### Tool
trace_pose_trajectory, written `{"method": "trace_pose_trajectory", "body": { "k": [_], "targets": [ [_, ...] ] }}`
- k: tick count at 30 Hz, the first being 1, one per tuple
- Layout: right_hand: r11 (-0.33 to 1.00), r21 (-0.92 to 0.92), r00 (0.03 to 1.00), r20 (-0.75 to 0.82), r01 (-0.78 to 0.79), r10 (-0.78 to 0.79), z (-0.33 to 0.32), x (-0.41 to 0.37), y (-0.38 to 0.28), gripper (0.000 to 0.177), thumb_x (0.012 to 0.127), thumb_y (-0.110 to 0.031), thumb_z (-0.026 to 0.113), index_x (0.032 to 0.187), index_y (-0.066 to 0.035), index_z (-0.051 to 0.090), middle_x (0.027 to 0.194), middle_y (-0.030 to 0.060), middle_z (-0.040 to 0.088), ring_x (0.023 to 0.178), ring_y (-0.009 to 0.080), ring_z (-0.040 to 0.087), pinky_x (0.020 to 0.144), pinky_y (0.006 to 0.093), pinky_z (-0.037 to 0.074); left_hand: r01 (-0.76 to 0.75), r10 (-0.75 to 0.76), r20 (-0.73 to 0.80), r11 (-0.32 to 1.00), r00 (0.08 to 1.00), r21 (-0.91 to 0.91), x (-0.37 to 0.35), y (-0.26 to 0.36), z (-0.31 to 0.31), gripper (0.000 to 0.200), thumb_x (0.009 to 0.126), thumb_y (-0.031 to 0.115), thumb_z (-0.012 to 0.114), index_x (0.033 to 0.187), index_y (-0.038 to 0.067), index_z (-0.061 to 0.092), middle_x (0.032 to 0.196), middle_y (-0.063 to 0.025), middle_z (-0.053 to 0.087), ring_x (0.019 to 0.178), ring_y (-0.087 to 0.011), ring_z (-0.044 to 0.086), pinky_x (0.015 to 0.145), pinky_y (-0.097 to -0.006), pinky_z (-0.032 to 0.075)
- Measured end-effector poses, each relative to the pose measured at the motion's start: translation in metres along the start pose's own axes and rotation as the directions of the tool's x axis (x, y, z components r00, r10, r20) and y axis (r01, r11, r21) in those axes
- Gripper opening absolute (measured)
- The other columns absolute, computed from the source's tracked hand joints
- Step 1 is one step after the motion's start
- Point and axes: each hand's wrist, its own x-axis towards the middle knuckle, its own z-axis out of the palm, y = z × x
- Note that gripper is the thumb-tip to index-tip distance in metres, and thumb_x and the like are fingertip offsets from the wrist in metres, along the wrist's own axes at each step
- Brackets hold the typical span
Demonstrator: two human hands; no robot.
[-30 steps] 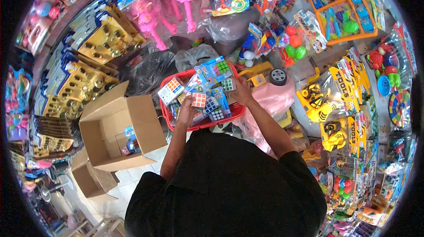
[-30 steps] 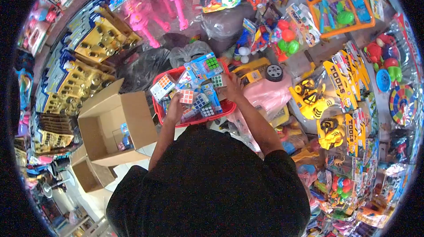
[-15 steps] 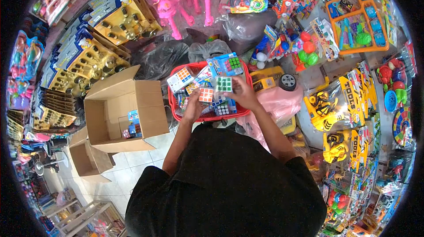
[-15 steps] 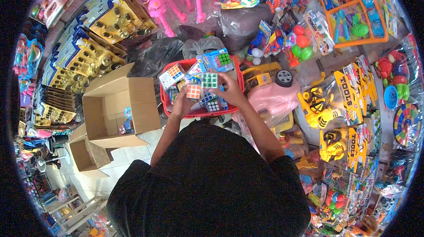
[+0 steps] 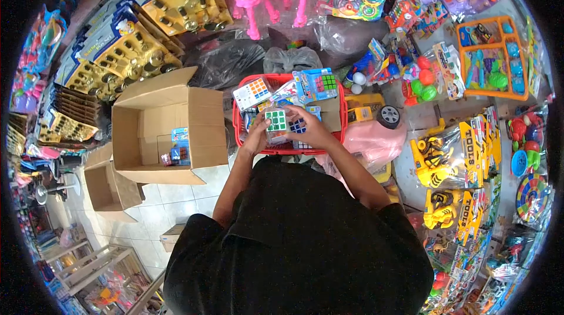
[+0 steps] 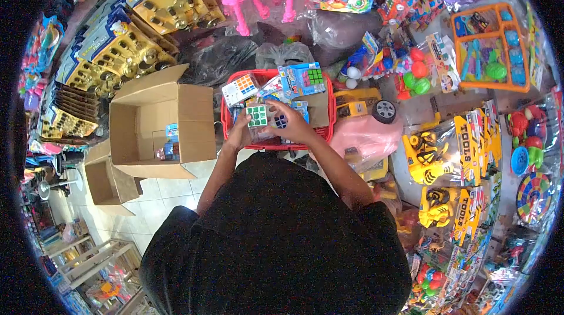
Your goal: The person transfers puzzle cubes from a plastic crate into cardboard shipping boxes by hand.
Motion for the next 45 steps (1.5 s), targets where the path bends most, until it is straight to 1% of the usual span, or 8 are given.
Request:
{"method": "trace_pose_trajectory", "body": {
  "k": [6, 10, 14, 23, 27, 30, 39, 45],
  "targets": [
    [0.867, -0.498, 0.949, -0.286, -0.026, -0.135, -0.010, -0.001, 0.059, 0.064, 0.068, -0.029, 0.080, 0.122, -0.008, 0.051, 0.114, 0.0123, 0.056, 0.103, 0.0296, 0.055, 0.088, 0.0401, 0.044, -0.004, -0.002, -0.050, 0.993, 0.999, -0.120, 0.011, 0.009, -0.026, 0.060, 0.083, 0.039, 0.061, 0.131, 0.009, 0.041, 0.120, -0.0084, 0.057, 0.111, -0.0246, 0.056, 0.096, -0.0477, 0.043],
    [0.749, -0.623, 0.950, -0.313, -0.227, 0.027, 0.029, -0.013, 0.081, 0.077, 0.061, -0.041, 0.081, 0.123, -0.011, 0.047, 0.115, 0.0137, 0.051, 0.111, 0.0335, 0.047, 0.094, 0.0466, 0.035, -0.040, 0.020, -0.174, 0.992, 0.985, -0.116, 0.018, 0.011, -0.039, 0.058, 0.082, 0.040, 0.062, 0.129, 0.011, 0.044, 0.120, -0.0045, 0.057, 0.110, -0.0231, 0.055, 0.094, -0.0468, 0.042],
    [0.676, -0.603, 0.875, -0.467, -0.423, 0.131, 0.051, -0.009, 0.077, 0.076, 0.062, -0.034, 0.080, 0.125, -0.014, 0.044, 0.119, 0.0163, 0.041, 0.111, 0.0377, 0.039, 0.096, 0.0492, 0.030, -0.011, 0.002, -0.203, 0.999, 0.979, -0.043, 0.020, 0.017, -0.041, 0.057, 0.082, 0.040, 0.063, 0.129, 0.014, 0.045, 0.118, -0.0003, 0.056, 0.107, -0.0199, 0.052, 0.090, -0.0410, 0.039],
    [0.925, -0.336, 0.915, -0.403, -0.179, 0.031, 0.032, -0.012, 0.055, 0.059, 0.061, -0.014, 0.078, 0.112, -0.008, 0.048, 0.118, 0.0180, 0.040, 0.114, 0.0338, 0.041, 0.096, 0.0429, 0.038, 0.059, -0.061, -0.080, 0.998, 0.995, -0.024, 0.024, 0.036, -0.042, 0.055, 0.083, 0.036, 0.062, 0.130, 0.012, 0.044, 0.114, -0.0004, 0.059, 0.102, -0.0148, 0.056, 0.080, -0.0348, 0.045],
    [0.951, -0.032, 0.847, -0.463, -0.309, 0.260, 0.039, -0.025, 0.044, 0.051, 0.069, -0.011, 0.074, 0.111, -0.007, 0.046, 0.110, 0.0106, 0.044, 0.097, 0.0198, 0.050, 0.082, 0.0340, 0.045, 0.102, -0.099, -0.062, 0.994, 0.993, 0.037, 0.032, 0.041, -0.050, 0.059, 0.084, 0.033, 0.061, 0.133, 0.007, 0.041, 0.119, -0.0037, 0.057, 0.106, -0.0173, 0.055, 0.088, -0.0367, 0.043],
    [0.775, 0.580, 0.801, -0.324, -0.252, 0.503, 0.040, -0.038, 0.027, 0.049, 0.072, -0.011, 0.074, 0.110, -0.009, 0.043, 0.098, 0.0057, 0.050, 0.097, 0.0182, 0.052, 0.086, 0.0342, 0.045, 0.134, -0.140, 0.059, 0.987, 0.988, 0.088, 0.034, 0.052, -0.041, 0.055, 0.089, 0.021, 0.056, 0.137, 0.006, 0.034, 0.125, -0.0073, 0.051, 0.114, -0.0191, 0.050, 0.097, -0.0360, 0.039],
    [0.840, 0.489, 0.781, -0.610, 0.237, 0.135, 0.060, -0.052, -0.015, 0.046, 0.074, -0.020, 0.067, 0.108, -0.009, 0.039, 0.094, 0.0021, 0.044, 0.085, 0.0108, 0.046, 0.078, 0.0250, 0.040, 0.183, -0.206, 0.068, 0.952, 0.976, 0.247, 0.021, 0.022, -0.022, 0.068, 0.083, 0.015, 0.067, 0.139, 0.004, 0.031, 0.127, -0.0087, 0.046, 0.118, -0.0184, 0.044, 0.100, -0.0307, 0.035],
    [0.996, 0.084, 0.641, -0.765, -0.007, 0.069, 0.105, -0.087, -0.034, 0.050, 0.075, -0.019, 0.071, 0.112, -0.007, 0.040, 0.104, 0.0051, 0.039, 0.093, 0.0127, 0.043, 0.086, 0.0267, 0.038, 0.186, -0.231, 0.123, 0.936, 0.965, 0.299, -0.032, 0.009, 0.012, 0.076, 0.079, 0.014, 0.072, 0.140, 0.002, 0.027, 0.132, -0.0115, 0.042, 0.121, -0.0199, 0.042, 0.101, -0.0318, 0.036]
  ]
}}
